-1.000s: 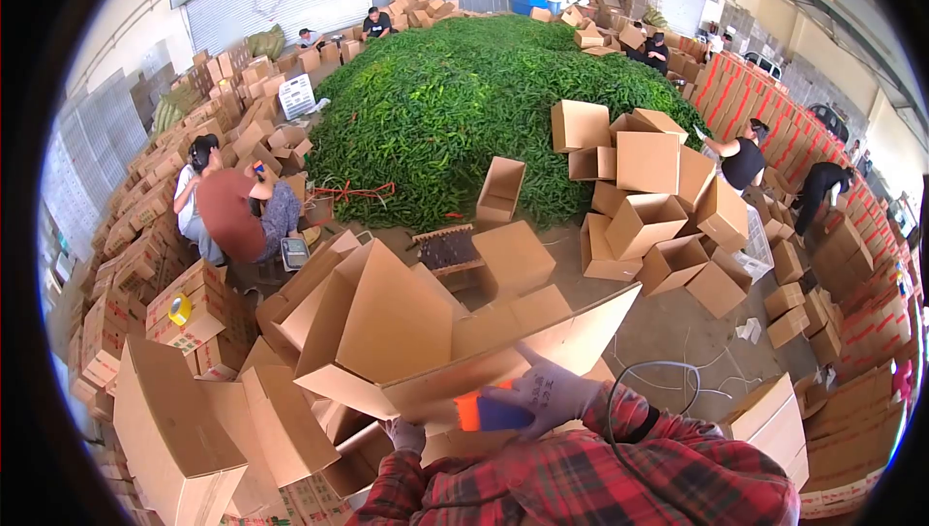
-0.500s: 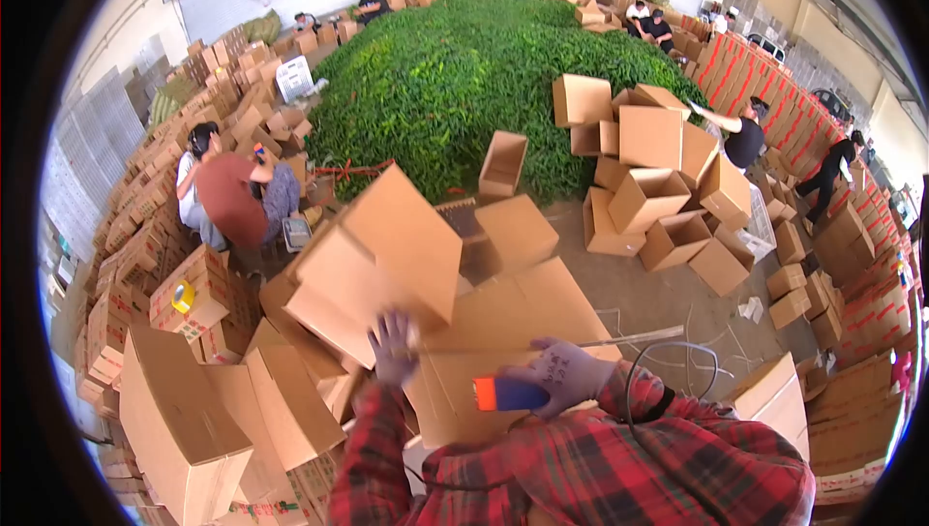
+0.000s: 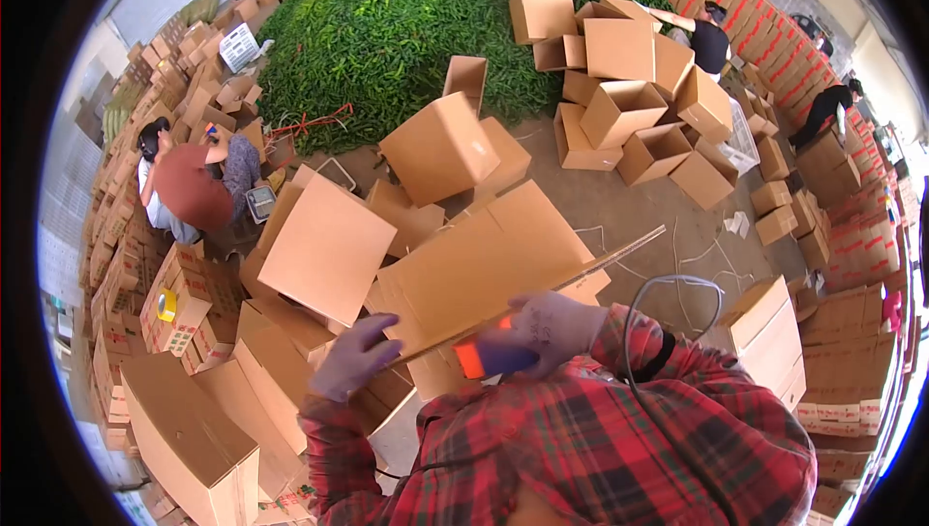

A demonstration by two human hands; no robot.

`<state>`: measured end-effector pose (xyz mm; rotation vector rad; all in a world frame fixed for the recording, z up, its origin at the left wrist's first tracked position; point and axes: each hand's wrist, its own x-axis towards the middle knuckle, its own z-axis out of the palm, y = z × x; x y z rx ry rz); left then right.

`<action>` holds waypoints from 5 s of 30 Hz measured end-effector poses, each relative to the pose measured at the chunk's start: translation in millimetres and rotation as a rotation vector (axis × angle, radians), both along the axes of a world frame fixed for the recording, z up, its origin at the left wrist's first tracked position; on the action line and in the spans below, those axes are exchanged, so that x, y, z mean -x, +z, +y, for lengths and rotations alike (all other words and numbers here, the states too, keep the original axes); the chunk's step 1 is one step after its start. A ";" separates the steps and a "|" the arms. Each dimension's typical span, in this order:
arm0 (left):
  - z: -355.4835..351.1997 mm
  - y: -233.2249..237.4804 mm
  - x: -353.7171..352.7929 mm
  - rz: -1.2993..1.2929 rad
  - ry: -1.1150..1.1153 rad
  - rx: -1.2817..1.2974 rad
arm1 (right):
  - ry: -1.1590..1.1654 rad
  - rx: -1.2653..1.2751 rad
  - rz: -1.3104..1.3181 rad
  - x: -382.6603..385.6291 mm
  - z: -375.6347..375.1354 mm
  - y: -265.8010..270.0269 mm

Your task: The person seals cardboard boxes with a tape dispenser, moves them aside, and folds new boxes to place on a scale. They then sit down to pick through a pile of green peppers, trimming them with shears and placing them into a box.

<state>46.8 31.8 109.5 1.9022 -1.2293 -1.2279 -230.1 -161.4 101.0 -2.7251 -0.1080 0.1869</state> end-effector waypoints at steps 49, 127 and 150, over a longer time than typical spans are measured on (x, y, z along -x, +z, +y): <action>-57.9 -65.5 -3.3 -0.646 -0.635 -0.657 | -0.498 -1.040 -0.364 132.4 -80.7 25.2; -74.2 -100.8 107.2 0.477 0.790 0.286 | 0.039 -0.303 0.138 -34.3 -94.6 4.6; 8.7 -244.1 -29.7 -0.613 0.607 -0.032 | 0.165 -0.255 0.107 -89.6 -70.7 0.3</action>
